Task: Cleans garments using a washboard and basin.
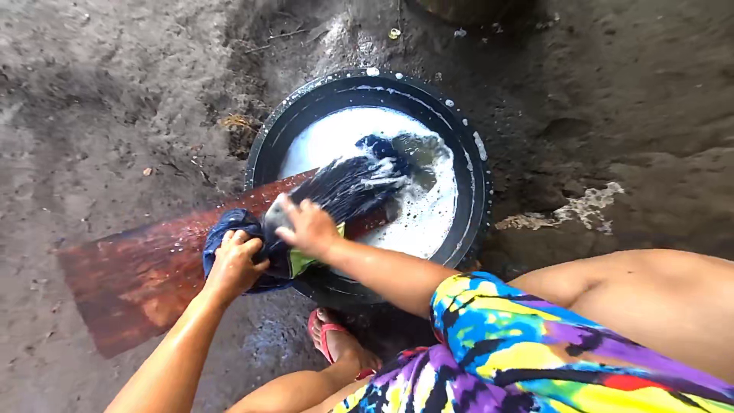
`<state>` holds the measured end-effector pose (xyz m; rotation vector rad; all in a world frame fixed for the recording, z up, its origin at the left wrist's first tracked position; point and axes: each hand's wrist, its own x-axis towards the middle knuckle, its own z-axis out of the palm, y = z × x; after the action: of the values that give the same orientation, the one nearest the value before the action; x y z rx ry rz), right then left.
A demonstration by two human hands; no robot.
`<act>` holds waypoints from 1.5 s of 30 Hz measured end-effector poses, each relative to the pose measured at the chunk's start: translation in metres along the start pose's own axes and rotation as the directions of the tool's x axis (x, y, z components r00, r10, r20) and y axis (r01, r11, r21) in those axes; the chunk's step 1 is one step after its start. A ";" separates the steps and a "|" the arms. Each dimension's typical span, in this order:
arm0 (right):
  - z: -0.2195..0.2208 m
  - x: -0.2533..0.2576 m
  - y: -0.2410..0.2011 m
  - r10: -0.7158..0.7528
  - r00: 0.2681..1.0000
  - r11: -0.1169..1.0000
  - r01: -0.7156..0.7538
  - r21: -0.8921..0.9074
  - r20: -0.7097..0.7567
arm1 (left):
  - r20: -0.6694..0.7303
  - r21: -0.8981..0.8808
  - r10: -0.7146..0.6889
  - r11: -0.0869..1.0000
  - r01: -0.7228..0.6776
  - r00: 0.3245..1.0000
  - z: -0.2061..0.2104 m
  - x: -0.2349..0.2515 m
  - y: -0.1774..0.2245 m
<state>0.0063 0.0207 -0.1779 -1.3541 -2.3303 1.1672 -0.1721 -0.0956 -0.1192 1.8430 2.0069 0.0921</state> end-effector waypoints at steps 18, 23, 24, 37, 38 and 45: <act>-0.139 -0.015 0.188 0.397 0.816 0.811 -0.526 0.256 0.420 | -0.355 -0.296 -0.152 0.954 0.043 0.922 -0.034 -0.028 -0.002; -0.141 -0.032 0.226 0.658 0.711 0.741 -0.554 0.379 -0.247 | -0.238 -0.202 -0.407 0.909 0.365 0.882 -0.029 -0.032 0.005; -0.131 -0.031 0.221 0.698 0.640 0.715 -0.593 0.370 -0.322 | -0.289 -0.187 -0.390 0.919 0.348 0.874 -0.025 -0.034 0.011; -0.041 0.015 0.076 -0.082 0.994 0.992 0.075 -0.097 -0.067 | -0.114 0.189 0.214 0.963 -0.191 0.970 0.012 -0.029 -0.010; -0.059 0.029 0.108 0.072 0.991 0.992 -0.083 -0.095 -0.114 | -0.126 0.155 0.219 0.968 -0.199 0.968 0.013 -0.028 -0.011; -0.005 -0.011 0.007 0.001 0.999 1.000 -0.001 -0.019 -0.034 | -0.140 0.122 0.264 0.961 -0.248 0.954 0.021 -0.017 -0.014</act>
<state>0.0196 0.0168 -0.1771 -1.3704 -2.3231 1.1168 -0.1768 -0.1183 -0.1388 2.2182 1.8909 0.2157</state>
